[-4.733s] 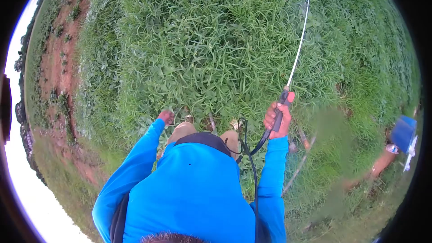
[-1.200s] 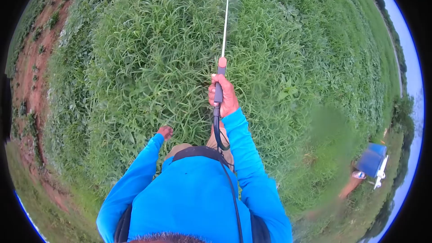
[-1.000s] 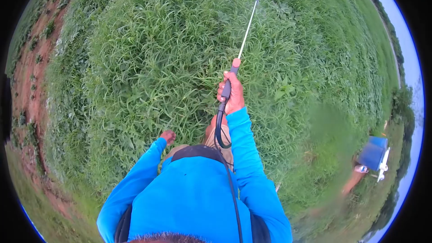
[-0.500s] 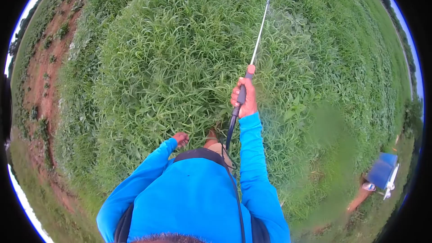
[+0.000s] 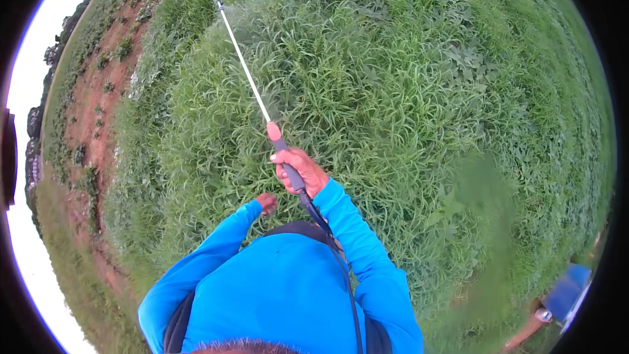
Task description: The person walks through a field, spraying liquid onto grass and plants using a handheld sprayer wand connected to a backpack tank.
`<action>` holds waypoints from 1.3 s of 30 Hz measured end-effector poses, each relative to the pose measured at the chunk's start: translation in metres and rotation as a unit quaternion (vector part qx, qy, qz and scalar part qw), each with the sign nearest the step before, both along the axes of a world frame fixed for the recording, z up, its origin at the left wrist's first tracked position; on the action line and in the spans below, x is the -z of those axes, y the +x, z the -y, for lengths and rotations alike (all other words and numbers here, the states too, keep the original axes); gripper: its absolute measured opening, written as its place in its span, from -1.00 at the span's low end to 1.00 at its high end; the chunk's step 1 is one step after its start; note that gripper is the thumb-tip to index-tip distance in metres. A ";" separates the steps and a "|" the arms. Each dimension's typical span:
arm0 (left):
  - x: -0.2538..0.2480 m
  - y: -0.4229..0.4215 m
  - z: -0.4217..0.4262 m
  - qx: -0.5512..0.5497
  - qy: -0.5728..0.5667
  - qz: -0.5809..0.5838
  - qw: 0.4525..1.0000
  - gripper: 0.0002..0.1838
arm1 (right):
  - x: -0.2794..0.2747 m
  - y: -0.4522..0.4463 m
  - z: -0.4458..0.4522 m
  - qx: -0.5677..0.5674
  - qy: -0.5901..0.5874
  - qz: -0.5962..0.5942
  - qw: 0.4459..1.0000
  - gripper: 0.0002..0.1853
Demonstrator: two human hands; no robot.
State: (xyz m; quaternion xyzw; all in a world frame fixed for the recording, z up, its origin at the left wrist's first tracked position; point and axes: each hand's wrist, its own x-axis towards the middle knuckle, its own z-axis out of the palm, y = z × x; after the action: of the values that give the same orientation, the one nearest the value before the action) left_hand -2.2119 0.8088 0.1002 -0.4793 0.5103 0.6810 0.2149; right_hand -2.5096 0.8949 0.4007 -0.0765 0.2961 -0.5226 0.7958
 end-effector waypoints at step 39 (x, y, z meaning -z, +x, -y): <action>0.017 -0.225 0.060 0.009 0.044 -0.043 0.998 -0.69 | 0.058 -0.226 -0.054 0.490 0.188 -0.083 0.847 -0.73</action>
State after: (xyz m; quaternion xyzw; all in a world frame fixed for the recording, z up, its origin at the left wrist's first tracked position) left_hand -2.4364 0.7484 0.0835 -0.4348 0.4928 0.7208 0.2204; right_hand -2.7359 0.9488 0.3431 0.1863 0.4529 -0.7705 0.4081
